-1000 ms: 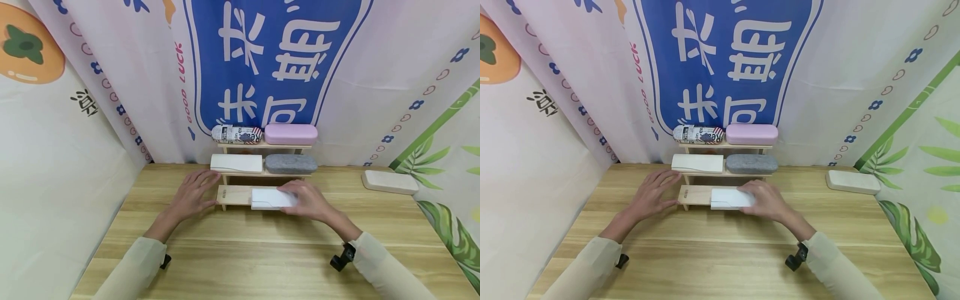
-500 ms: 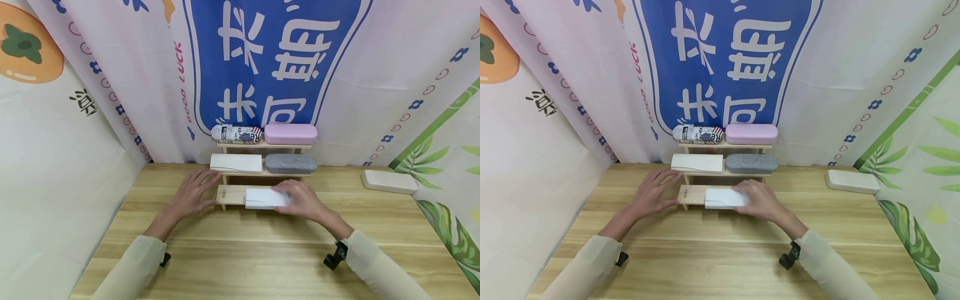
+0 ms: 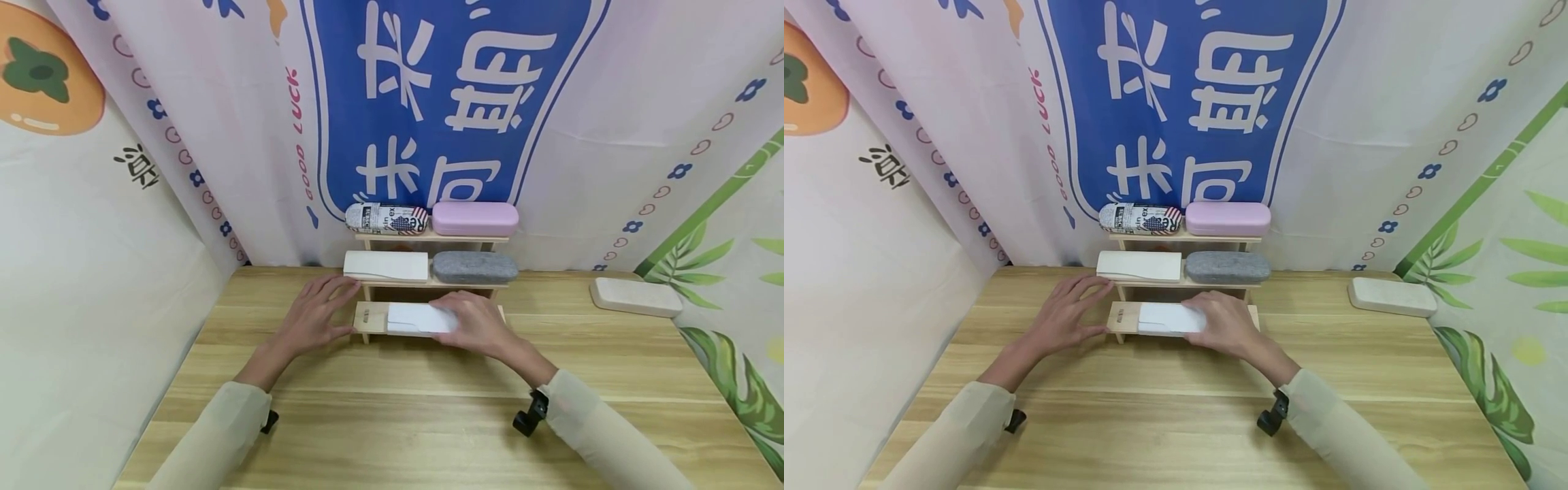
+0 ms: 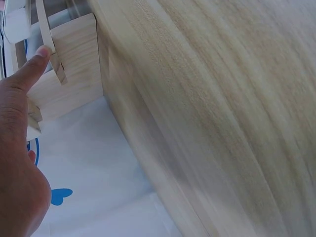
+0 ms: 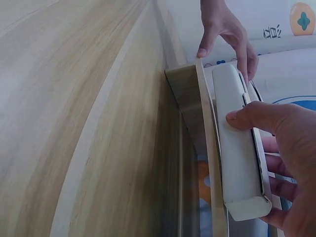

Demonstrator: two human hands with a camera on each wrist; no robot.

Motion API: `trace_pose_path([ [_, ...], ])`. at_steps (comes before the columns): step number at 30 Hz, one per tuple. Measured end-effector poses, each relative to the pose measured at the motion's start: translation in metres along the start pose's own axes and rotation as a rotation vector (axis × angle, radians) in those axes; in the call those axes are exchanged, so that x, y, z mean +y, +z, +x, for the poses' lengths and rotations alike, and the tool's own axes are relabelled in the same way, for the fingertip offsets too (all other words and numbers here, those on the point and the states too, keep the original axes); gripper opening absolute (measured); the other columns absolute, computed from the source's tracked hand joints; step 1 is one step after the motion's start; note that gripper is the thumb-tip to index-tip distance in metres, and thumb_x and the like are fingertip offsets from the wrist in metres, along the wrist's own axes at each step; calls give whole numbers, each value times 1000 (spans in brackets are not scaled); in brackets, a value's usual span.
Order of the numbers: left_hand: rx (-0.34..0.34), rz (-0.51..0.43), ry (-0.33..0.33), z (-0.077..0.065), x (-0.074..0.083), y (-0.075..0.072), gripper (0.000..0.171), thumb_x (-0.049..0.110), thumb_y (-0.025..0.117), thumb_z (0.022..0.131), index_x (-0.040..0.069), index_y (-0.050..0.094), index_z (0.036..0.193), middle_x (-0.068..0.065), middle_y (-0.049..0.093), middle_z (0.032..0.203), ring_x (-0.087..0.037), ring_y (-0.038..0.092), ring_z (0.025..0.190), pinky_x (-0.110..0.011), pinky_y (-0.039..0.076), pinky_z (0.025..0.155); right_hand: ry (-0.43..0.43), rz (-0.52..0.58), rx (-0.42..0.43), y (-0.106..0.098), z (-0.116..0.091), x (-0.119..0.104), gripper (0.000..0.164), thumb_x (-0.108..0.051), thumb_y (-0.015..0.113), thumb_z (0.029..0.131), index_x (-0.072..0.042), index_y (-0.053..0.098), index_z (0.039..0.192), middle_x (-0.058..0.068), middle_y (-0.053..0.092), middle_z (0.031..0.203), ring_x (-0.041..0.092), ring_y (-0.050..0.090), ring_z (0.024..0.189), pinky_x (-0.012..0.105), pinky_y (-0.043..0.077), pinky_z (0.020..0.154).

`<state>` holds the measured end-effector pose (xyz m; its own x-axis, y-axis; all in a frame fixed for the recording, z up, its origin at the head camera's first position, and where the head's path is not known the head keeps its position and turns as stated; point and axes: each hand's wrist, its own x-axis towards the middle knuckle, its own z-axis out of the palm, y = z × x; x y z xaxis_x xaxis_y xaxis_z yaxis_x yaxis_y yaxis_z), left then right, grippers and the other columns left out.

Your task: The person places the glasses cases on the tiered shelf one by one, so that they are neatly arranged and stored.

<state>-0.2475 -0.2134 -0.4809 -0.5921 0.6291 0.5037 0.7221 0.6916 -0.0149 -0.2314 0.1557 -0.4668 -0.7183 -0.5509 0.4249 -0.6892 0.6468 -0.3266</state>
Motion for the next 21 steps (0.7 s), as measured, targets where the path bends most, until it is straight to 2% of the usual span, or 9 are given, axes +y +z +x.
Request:
trace_pose_path([
  [10, 30, 5, 26, -1, -3, 3, 97, 43, 100, 69, 8, 60, 150, -13, 57, 148, -43, 51, 136, -58, 44, 112, 26, -48, -9, 10, 10, -6, 55, -36, 93, 75, -14, 80, 123, 5, 79, 118, 25, 74, 106, 43, 62, 79],
  [21, 30, -1, 11, -2, -4, 4, 96, 42, 100, 70, 10, 59, 151, -16, 51, 153, -44, 47, 139, -59, 41, 115, 41, -87, -12, 15, 16, -13, 54, -37, 92, 75, -15, 79, 123, 5, 79, 118, 25, 74, 107, 42, 63, 75],
])
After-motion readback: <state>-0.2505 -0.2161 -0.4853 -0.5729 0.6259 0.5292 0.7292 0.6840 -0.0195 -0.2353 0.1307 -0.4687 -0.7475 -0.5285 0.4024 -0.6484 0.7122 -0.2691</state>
